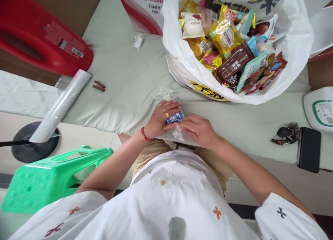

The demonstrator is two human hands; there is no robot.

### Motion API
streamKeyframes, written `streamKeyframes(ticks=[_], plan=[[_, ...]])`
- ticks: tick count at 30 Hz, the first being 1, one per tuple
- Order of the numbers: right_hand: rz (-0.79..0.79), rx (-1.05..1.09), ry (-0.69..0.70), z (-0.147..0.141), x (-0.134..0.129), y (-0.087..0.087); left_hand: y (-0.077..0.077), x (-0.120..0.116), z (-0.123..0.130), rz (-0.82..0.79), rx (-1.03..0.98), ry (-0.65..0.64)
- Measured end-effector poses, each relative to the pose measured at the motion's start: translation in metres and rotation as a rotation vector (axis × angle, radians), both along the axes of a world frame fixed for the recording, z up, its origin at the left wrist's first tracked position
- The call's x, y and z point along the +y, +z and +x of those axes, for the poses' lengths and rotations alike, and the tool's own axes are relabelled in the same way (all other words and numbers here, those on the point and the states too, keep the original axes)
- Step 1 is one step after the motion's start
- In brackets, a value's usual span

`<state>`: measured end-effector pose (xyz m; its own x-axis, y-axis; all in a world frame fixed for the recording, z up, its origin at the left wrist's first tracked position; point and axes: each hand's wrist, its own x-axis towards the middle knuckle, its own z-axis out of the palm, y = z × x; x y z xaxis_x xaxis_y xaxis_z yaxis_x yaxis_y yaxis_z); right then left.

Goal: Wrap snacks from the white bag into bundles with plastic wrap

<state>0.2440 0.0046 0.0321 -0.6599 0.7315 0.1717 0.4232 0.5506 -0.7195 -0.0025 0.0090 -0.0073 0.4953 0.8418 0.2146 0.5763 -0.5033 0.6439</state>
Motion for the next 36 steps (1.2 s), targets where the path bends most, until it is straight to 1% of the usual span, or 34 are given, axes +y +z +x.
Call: streamKeyframes(ticks=[3,5,6,8,10,11,13,15,17,19,22,24,26,28,30,32,36], plan=[[-0.189,0.100,-0.242,-0.025,0.017,0.001,0.004,0.003,-0.006,-0.068,-0.039,-0.039],[-0.285,0.152,-0.341,-0.041,0.022,-0.003,0.006,0.006,-0.013,-0.143,-0.122,-0.077],[-0.302,0.167,-0.374,-0.048,0.022,-0.006,0.007,0.007,-0.016,-0.184,-0.186,-0.095],[-0.286,0.165,-0.443,-0.059,0.019,-0.010,0.006,0.006,-0.018,-0.247,-0.363,-0.097],[-0.276,0.158,-0.510,-0.068,0.012,-0.013,0.004,0.001,-0.014,-0.238,-0.532,-0.043],[-0.294,0.164,-0.535,-0.070,0.010,-0.013,0.002,-0.003,-0.011,-0.197,-0.568,0.012],[-0.367,0.202,-0.564,-0.071,0.006,-0.013,-0.002,-0.012,-0.003,-0.076,-0.533,0.160],[-0.483,0.243,-0.542,-0.067,0.008,-0.012,-0.007,-0.018,0.003,-0.020,-0.469,0.336],[-0.612,0.265,-0.481,-0.057,0.018,-0.010,-0.013,-0.022,0.005,-0.076,-0.498,0.490],[-0.650,0.273,-0.478,-0.048,0.034,-0.009,-0.019,-0.021,0.004,-0.178,-0.581,0.558],[-0.532,0.214,-0.550,-0.047,0.063,-0.007,-0.023,-0.017,0.000,-0.281,-0.654,0.521],[-0.479,0.114,-0.528,-0.059,0.082,-0.004,-0.021,-0.014,-0.001,-0.311,-0.655,0.503],[-0.516,0.043,-0.495,-0.077,0.100,-0.001,-0.019,-0.013,-0.001,-0.305,-0.638,0.505],[-0.647,0.033,-0.483,-0.096,0.115,0.001,-0.017,-0.013,-0.001,-0.284,-0.621,0.508],[-0.785,0.054,-0.470,-0.109,0.127,0.000,-0.017,-0.013,0.000,-0.274,-0.619,0.514],[-0.825,0.120,-0.451,-0.115,0.133,-0.002,-0.017,-0.014,0.000,-0.281,-0.631,0.525],[-0.677,0.358,-0.350,-0.111,0.130,-0.009,-0.015,-0.010,-0.001,-0.331,-0.709,0.552]])
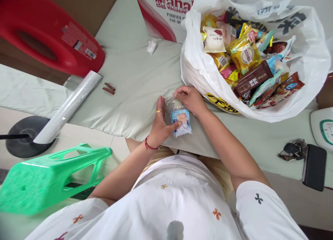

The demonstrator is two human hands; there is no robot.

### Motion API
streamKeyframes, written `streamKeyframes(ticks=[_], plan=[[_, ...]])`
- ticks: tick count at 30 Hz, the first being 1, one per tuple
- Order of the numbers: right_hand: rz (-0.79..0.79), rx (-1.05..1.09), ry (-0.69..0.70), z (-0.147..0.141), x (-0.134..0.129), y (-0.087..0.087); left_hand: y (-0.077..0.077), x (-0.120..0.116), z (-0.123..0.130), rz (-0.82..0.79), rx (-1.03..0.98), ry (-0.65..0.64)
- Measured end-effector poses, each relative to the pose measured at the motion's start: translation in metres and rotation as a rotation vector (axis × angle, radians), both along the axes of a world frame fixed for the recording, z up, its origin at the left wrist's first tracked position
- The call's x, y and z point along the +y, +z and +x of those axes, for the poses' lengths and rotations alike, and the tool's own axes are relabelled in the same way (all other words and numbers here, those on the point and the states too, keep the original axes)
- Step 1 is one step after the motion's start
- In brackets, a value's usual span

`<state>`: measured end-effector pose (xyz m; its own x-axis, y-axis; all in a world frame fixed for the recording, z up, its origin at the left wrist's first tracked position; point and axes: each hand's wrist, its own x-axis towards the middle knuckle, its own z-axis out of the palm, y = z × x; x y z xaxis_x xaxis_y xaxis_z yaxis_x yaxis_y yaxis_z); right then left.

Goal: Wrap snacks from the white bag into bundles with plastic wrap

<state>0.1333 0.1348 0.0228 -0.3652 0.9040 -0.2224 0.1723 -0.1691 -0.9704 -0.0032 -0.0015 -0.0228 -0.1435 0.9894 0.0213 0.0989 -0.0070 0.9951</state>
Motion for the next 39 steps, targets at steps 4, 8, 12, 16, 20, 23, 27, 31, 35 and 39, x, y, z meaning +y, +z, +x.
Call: streamKeyframes(ticks=[4,8,12,16,20,23,27,31,35,39], plan=[[0.199,0.100,0.046,0.010,-0.007,0.000,0.006,0.012,-0.001,-0.083,-0.137,-0.008],[0.503,-0.001,0.170,0.022,-0.015,0.009,0.016,0.022,0.001,-0.086,-0.200,-0.031],[0.839,-0.202,0.289,0.042,-0.029,0.015,0.018,0.023,0.006,-0.061,-0.183,-0.001],[0.903,-0.345,0.327,0.059,-0.046,0.003,0.013,0.020,0.009,-0.014,0.055,0.036],[0.846,-0.408,0.354,0.064,-0.060,-0.013,0.009,0.022,0.003,0.083,0.456,0.044],[0.838,-0.445,0.326,0.061,-0.066,-0.019,0.010,0.026,-0.005,0.146,0.548,-0.122],[0.784,-0.425,0.295,0.058,-0.069,-0.021,0.016,0.020,-0.011,0.292,0.569,-0.155],[0.702,-0.403,0.276,0.058,-0.073,-0.024,0.022,0.001,-0.014,0.360,0.485,-0.326],[0.642,-0.366,0.279,0.059,-0.074,-0.027,0.019,-0.009,-0.015,0.357,0.711,-0.489],[0.427,-0.144,0.303,0.070,-0.068,-0.021,0.016,-0.008,-0.012,0.323,0.754,-0.401]])
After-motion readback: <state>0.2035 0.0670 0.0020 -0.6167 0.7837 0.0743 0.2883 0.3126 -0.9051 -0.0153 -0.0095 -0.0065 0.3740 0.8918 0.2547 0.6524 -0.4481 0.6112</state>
